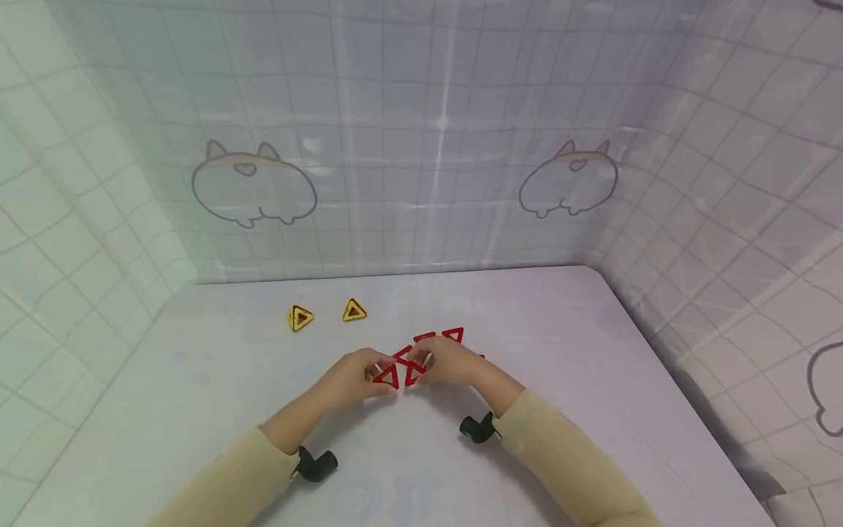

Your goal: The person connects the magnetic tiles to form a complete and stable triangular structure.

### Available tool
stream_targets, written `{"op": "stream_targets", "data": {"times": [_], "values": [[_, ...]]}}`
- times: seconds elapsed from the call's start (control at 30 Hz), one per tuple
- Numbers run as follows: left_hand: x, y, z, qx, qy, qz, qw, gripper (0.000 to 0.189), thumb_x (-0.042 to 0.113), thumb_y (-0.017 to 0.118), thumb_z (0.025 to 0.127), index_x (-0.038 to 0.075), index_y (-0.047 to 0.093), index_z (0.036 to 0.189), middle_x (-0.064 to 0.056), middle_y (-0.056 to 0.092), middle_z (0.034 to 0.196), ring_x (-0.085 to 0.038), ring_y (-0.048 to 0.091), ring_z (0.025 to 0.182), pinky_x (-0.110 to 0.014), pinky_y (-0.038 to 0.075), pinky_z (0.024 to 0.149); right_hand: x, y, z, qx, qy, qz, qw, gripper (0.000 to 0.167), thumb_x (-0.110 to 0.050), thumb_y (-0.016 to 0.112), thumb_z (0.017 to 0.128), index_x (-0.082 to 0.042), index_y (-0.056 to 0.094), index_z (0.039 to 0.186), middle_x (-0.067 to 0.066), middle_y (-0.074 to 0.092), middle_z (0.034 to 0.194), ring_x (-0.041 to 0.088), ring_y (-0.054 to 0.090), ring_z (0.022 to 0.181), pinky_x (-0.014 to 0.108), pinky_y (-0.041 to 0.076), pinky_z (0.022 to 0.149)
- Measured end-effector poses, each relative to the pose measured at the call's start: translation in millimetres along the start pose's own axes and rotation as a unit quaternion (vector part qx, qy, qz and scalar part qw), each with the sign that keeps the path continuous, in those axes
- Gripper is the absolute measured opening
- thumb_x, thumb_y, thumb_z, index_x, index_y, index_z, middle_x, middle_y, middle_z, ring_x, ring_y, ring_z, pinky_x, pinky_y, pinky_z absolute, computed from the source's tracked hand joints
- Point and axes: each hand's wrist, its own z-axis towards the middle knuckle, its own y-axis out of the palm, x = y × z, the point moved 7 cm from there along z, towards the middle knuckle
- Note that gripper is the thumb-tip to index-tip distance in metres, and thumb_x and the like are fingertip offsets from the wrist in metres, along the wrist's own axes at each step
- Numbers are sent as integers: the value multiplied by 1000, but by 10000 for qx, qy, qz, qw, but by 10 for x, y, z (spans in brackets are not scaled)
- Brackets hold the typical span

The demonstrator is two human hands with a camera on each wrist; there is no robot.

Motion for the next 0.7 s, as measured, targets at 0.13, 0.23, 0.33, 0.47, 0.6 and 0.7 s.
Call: {"op": "stream_targets", "data": {"times": [0.13, 0.23, 0.33, 0.47, 0.6, 0.7], "values": [[-1, 28, -70, -154, -111, 28, 9998, 49, 27, 86, 80, 9, 69, 122, 1, 65, 103, -16, 57, 90, -30, 53, 75, -29, 66, -25, -64, -9, -118, 9999, 35, -10, 83, 81, -14, 70, 113, -1, 63, 94, 17, 59, 83, 29, 54, 72], [-11, 47, -90, -243, -195, 81, 9995, 47, 29, 87, 79, 10, 70, 119, 3, 66, 101, -16, 58, 90, -32, 53, 78, -28, 120, -20, -141, 18, -115, 9998, 35, -11, 84, 81, -15, 71, 113, -1, 61, 92, 18, 58, 82, 28, 54, 70], [-18, 77, -93, -362, -203, 137, 9990, 43, 30, 87, 79, 11, 72, 114, 5, 67, 96, -15, 59, 89, -34, 54, 81, -22, 176, -8, -226, 3, -117, 9997, 36, -12, 85, 80, -17, 71, 113, -2, 62, 92, 17, 59, 81, 28, 54, 70], [-14, 107, -94, -430, -88, 222, 9988, 40, 29, 88, 78, 11, 73, 110, 6, 65, 93, -13, 59, 87, -34, 54, 81, -24, 231, 1, -265, -3, -187, 9995, 35, -13, 85, 80, -18, 71, 112, -4, 62, 93, 17, 59, 83, 29, 54, 71], [-11, 118, -97, -355, -50, 234, 9991, 40, 27, 88, 78, 10, 73, 111, 4, 65, 95, -13, 58, 88, -35, 53, 82, -42, 252, -9, -247, -9, -303, 9992, 35, -12, 85, 80, -18, 71, 111, -4, 62, 92, 17, 58, 85, 31, 53, 73], [-11, 117, -102, -294, -63, 194, 9994, 43, 25, 88, 78, 8, 72, 113, 2, 66, 97, -14, 59, 89, -35, 53, 83, -54, 256, -11, -231, 8, -364, 9991, 34, -12, 85, 80, -17, 71, 110, -5, 63, 91, 17, 58, 84, 31, 53, 73]]}}
